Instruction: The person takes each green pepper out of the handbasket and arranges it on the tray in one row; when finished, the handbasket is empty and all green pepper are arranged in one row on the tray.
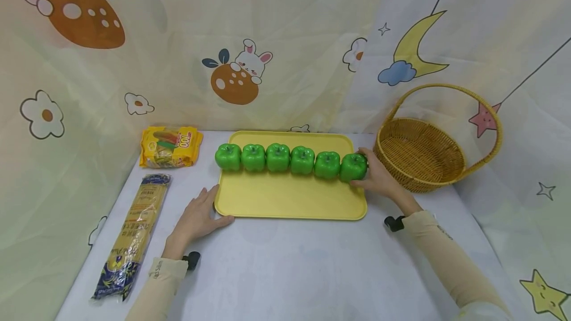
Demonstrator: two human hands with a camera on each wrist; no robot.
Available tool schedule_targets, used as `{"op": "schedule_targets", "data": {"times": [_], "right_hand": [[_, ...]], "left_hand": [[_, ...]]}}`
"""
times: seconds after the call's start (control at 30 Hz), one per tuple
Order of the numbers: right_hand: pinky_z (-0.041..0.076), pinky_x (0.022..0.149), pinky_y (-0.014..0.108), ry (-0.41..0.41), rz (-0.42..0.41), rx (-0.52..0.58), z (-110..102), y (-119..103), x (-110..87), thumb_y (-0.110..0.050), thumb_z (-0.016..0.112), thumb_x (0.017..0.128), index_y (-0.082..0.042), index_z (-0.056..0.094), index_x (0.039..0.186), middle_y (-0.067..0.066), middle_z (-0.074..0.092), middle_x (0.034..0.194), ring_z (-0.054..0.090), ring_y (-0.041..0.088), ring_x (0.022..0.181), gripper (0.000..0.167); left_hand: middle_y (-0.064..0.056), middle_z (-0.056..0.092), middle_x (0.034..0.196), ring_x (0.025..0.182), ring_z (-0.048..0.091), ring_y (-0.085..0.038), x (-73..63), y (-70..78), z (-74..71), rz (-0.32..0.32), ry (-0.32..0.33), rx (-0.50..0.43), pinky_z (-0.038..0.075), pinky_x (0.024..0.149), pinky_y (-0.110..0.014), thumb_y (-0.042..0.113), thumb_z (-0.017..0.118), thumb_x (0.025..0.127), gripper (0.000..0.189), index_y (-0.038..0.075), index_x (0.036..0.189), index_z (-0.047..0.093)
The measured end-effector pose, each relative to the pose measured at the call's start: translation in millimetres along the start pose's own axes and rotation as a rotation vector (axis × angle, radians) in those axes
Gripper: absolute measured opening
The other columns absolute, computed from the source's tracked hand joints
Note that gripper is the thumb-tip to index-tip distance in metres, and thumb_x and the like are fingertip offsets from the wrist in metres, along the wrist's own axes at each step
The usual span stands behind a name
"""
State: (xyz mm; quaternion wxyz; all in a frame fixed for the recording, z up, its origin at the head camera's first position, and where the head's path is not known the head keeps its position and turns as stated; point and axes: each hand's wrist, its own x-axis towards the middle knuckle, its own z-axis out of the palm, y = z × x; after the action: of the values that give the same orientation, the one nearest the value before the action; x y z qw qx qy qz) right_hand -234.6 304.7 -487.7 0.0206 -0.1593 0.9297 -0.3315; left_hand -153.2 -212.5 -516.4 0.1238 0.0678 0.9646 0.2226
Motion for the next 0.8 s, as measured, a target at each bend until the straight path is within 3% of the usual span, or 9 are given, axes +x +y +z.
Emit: {"op": "schedule_targets", "data": {"times": [0.33,0.8], "right_hand": [[0.034,0.117,0.068,-0.032,-0.043,-0.033,-4.1,0.9,9.3,-0.008,0.085,0.077,0.006,0.023,0.153,0.03,0.036,0.15,0.041,0.048,0.136,0.099],[0.032,0.119,0.067,-0.066,-0.011,-0.04,-7.3,2.7,19.4,-0.006,0.084,0.077,0.001,0.024,0.154,0.026,0.036,0.151,0.04,0.046,0.138,0.097]], "left_hand": [[-0.025,0.022,0.166,0.154,0.016,-0.048,0.6,-0.1,1.6,-0.002,-0.005,0.0,0.016,0.125,-0.067,0.066,0.068,0.084,0.111,0.004,0.161,0.015],[-0.026,0.018,0.166,0.154,0.014,-0.048,2.6,-1.3,0.4,-0.015,-0.018,-0.002,0.014,0.126,-0.066,0.068,0.067,0.084,0.113,0.007,0.162,0.013]]}}
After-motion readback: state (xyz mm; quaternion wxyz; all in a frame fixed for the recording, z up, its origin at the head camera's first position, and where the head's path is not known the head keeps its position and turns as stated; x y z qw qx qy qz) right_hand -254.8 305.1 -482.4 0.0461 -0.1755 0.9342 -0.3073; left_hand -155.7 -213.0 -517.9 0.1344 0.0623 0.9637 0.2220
